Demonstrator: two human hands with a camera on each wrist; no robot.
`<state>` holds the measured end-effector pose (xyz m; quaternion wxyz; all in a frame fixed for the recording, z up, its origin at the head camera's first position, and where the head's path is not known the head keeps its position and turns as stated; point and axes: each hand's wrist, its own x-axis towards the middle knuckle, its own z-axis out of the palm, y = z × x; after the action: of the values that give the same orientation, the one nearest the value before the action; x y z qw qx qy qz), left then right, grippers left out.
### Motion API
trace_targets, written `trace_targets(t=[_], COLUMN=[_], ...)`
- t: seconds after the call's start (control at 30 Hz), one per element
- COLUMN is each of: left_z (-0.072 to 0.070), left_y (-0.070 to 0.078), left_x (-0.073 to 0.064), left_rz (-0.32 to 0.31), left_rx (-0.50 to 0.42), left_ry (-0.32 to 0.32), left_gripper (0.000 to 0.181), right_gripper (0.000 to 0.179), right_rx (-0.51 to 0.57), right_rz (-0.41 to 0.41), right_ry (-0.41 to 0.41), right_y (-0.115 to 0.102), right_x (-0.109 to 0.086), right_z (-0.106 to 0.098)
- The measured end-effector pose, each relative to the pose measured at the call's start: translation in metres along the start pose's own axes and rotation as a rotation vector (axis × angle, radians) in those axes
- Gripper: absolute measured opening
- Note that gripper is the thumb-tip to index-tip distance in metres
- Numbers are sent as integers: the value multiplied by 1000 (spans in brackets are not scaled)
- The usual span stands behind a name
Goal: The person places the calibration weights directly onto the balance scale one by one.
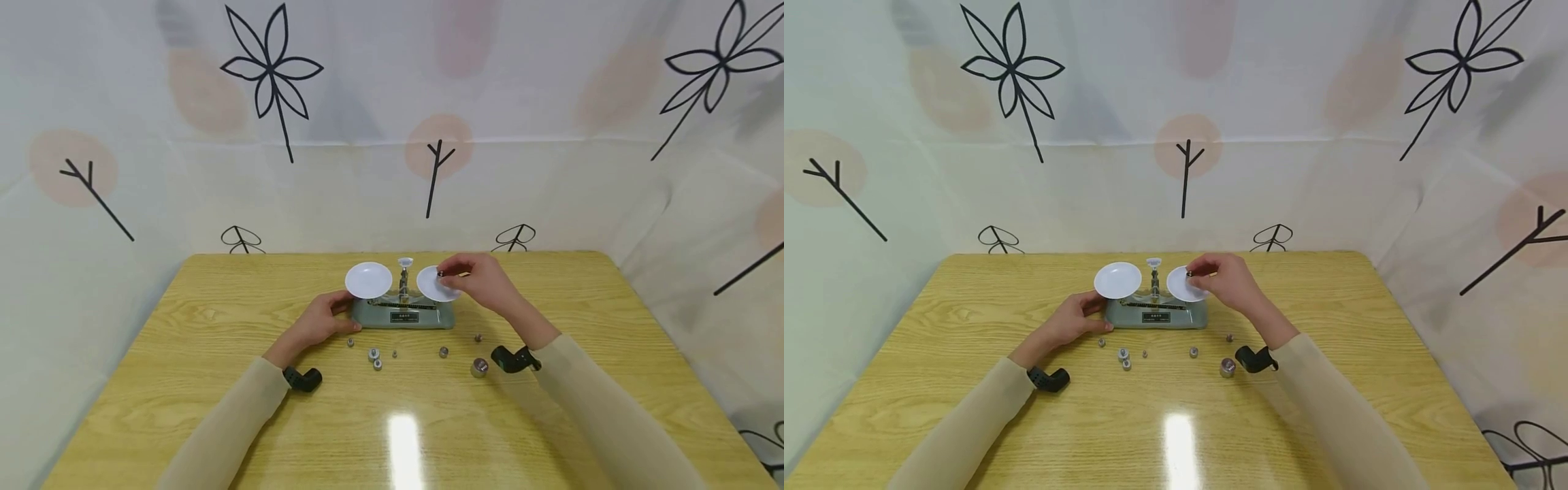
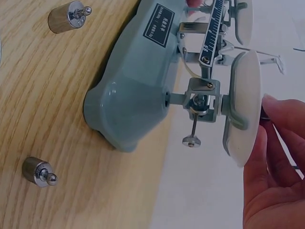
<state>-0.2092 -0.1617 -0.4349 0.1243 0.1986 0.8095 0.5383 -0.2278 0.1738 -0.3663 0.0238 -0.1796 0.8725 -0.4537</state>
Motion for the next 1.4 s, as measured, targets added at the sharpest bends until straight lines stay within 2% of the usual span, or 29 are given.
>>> trace_targets(t=[0.07, 0.43, 0.73, 1.13, 1.4], left_z=[-1, -2, -3, -2, 0], left_y=[6, 7, 10, 8, 5], left_x=[-2, 0, -1, -3, -3], left_rz=[9, 35, 26, 18, 22], left_rx=[-3, -1, -9, 10, 17], left_ry=[-6, -14, -14, -7, -4], left_gripper=[68, 66, 66, 65, 65], right_gripper=[20, 18, 16, 13, 14], right_rx=[7, -66, -112, -104, -95], right_rz=[-8, -8, -9, -3, 0], right_ry=[-8, -11, -15, -19, -10], right_y=[1, -2, -5, -7, -2], right_x=[1, 5, 6, 4, 1], right_z=[1, 2, 1, 1, -3])
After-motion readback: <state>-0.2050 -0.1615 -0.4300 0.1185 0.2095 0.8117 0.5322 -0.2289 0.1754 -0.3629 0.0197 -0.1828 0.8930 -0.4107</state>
